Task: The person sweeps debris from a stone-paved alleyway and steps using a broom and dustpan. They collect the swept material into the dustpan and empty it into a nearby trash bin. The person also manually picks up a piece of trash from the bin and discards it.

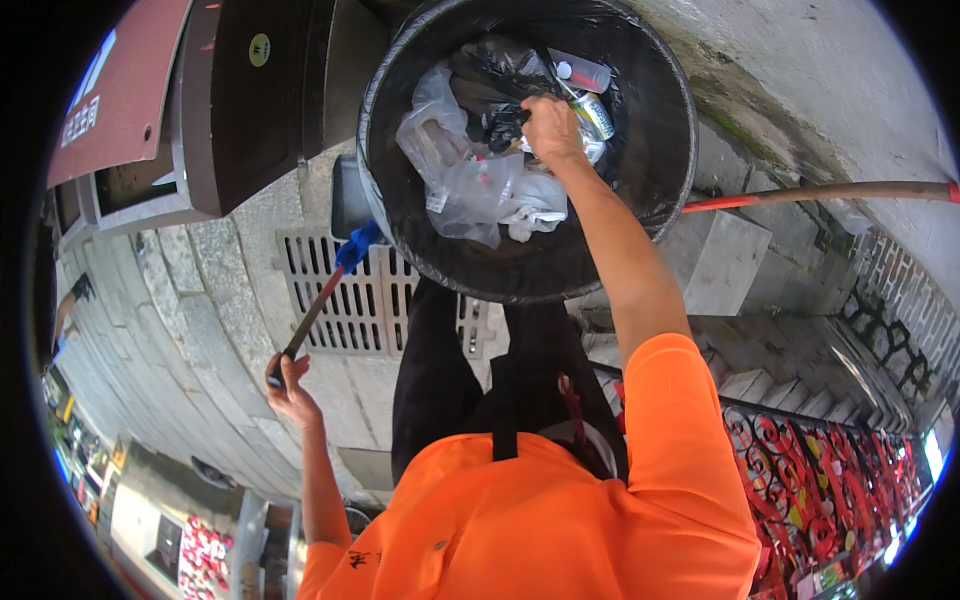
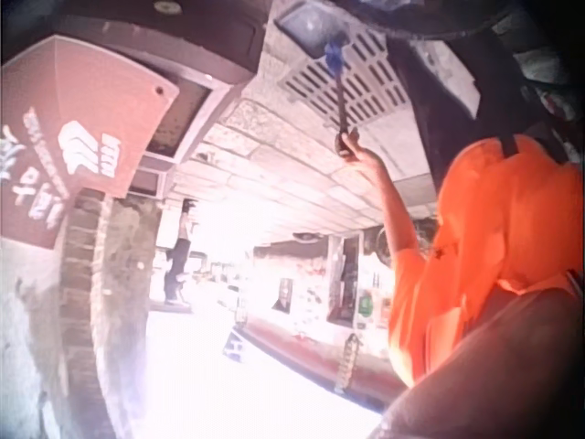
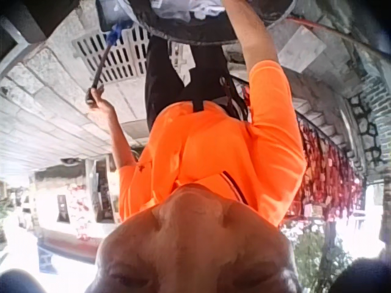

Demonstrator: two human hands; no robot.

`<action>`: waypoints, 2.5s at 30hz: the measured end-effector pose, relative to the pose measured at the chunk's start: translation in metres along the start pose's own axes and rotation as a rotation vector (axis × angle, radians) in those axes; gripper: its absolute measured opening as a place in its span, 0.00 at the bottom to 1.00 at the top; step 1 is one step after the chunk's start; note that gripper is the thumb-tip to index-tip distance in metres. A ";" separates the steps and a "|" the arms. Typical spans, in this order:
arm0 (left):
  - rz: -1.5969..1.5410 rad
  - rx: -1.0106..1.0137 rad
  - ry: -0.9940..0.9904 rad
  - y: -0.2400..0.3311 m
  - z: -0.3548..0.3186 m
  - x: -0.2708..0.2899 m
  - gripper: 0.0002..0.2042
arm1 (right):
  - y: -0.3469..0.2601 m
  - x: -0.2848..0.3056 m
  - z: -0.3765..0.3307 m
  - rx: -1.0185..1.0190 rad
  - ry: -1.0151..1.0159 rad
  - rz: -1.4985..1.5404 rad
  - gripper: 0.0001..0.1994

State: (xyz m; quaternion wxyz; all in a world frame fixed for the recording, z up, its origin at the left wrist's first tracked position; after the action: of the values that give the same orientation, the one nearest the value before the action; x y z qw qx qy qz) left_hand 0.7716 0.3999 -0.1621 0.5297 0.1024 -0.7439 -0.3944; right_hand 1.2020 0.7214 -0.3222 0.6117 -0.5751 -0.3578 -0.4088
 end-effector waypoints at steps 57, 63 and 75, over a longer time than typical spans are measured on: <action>-0.010 -0.010 0.175 -0.015 -0.010 -0.017 0.22 | 0.167 -0.057 -0.005 -0.420 -0.165 -0.292 0.29; -0.028 0.016 0.179 -0.007 -0.010 -0.027 0.21 | 0.183 -0.053 -0.049 -0.561 -0.211 -0.178 0.31; -0.110 0.106 0.095 -0.004 -0.003 -0.025 0.21 | 0.090 0.010 -0.123 -0.370 -0.103 0.122 0.34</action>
State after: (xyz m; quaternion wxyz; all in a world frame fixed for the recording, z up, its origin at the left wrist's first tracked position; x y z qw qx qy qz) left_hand 0.7835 0.4095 -0.1822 0.5356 0.1894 -0.7310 -0.3779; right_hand 1.2839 0.5980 -0.3596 0.5002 -0.7184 -0.2720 -0.3996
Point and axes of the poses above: each hand's wrist, its own z-axis towards the middle knuckle, its own x-axis out of the back of the hand, y = z × x, the point moved 3 cm from there along z, towards the middle knuckle, and after that the axes turned 15 degrees about y, right-handed, at the moved point
